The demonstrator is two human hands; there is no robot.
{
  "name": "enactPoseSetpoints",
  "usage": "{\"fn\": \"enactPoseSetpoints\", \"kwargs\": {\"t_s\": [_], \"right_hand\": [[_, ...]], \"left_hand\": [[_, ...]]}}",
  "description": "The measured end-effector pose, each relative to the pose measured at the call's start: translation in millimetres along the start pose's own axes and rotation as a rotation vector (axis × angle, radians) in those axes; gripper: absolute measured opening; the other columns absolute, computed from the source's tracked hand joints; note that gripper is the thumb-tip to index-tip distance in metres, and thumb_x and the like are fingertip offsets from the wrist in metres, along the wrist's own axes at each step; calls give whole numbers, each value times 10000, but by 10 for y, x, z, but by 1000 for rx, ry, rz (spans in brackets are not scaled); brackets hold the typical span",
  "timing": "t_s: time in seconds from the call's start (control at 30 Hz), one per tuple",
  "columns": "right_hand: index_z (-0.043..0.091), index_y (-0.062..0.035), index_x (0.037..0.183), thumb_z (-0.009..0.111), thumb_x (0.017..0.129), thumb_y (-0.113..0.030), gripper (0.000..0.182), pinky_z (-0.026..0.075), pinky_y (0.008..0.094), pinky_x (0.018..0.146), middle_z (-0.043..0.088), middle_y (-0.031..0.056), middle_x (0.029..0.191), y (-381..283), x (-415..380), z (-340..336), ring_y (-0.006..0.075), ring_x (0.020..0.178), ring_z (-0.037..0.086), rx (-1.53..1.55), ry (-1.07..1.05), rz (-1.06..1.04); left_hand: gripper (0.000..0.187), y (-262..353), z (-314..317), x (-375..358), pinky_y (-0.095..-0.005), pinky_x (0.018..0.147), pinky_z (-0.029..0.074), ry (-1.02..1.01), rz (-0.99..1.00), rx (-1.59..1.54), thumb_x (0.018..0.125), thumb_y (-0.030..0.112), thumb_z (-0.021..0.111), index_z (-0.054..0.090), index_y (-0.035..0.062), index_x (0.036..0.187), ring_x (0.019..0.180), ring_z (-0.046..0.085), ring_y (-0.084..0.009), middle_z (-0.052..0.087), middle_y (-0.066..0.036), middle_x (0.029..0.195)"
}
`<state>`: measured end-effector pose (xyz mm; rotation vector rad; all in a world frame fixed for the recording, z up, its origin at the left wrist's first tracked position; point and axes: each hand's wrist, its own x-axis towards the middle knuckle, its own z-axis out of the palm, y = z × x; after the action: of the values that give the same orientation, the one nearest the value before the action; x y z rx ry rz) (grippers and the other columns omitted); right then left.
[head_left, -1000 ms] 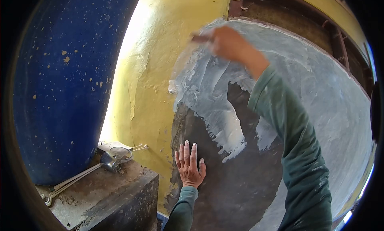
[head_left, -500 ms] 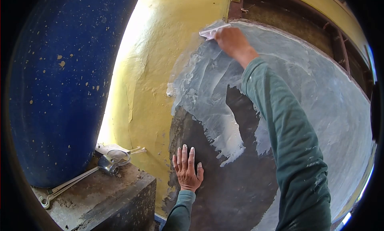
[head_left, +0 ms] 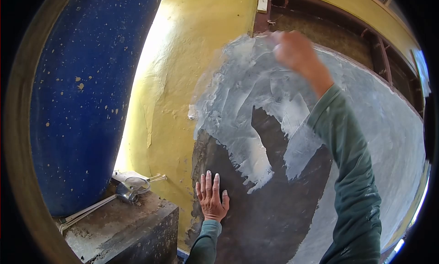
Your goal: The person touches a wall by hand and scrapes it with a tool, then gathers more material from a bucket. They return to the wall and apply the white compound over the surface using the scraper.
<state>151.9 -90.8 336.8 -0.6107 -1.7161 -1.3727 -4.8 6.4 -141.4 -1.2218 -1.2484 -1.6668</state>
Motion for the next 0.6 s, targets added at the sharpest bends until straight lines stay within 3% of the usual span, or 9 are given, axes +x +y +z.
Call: {"fn": "enactPoseSetpoints", "kwargs": {"t_s": [0.1, 0.23, 0.5, 0.6], "right_hand": [[770, -115, 1159, 621, 899, -160, 303, 602, 504, 901, 766, 188, 1102, 488, 201, -119, 382, 1044, 742, -204, -102, 307], [777, -87, 1106, 640, 905, -163, 255, 601, 501, 913, 765, 183, 1124, 580, 246, 180, 395, 1065, 739, -202, -37, 391], [772, -65, 1072, 652, 909, -169, 227, 618, 491, 879, 768, 188, 1124, -269, 725, 635, 365, 1050, 753, -117, -34, 65], [752, -49, 1112, 640, 930, -181, 251, 629, 477, 868, 771, 175, 1127, -642, 791, 669, 334, 1031, 763, -74, -176, -47]], "left_hand": [[620, -5, 6, -2, -556, 1288, 161, 4, 4, 0, 1005, 298, 507, 455, 66, 1578, 1561, 315, -393, 387, -185, 1668], [618, -5, 5, 0, -556, 1288, 161, 0, 1, 9, 1009, 305, 504, 457, 65, 1577, 1560, 316, -394, 389, -185, 1666], [618, -9, -9, 3, -556, 1286, 166, 2, 10, 3, 1008, 307, 506, 460, 64, 1575, 1556, 323, -400, 390, -184, 1666], [615, -20, 15, -5, -555, 1285, 169, 13, 12, -2, 1008, 306, 507, 464, 65, 1572, 1554, 328, -399, 394, -185, 1664]]}}
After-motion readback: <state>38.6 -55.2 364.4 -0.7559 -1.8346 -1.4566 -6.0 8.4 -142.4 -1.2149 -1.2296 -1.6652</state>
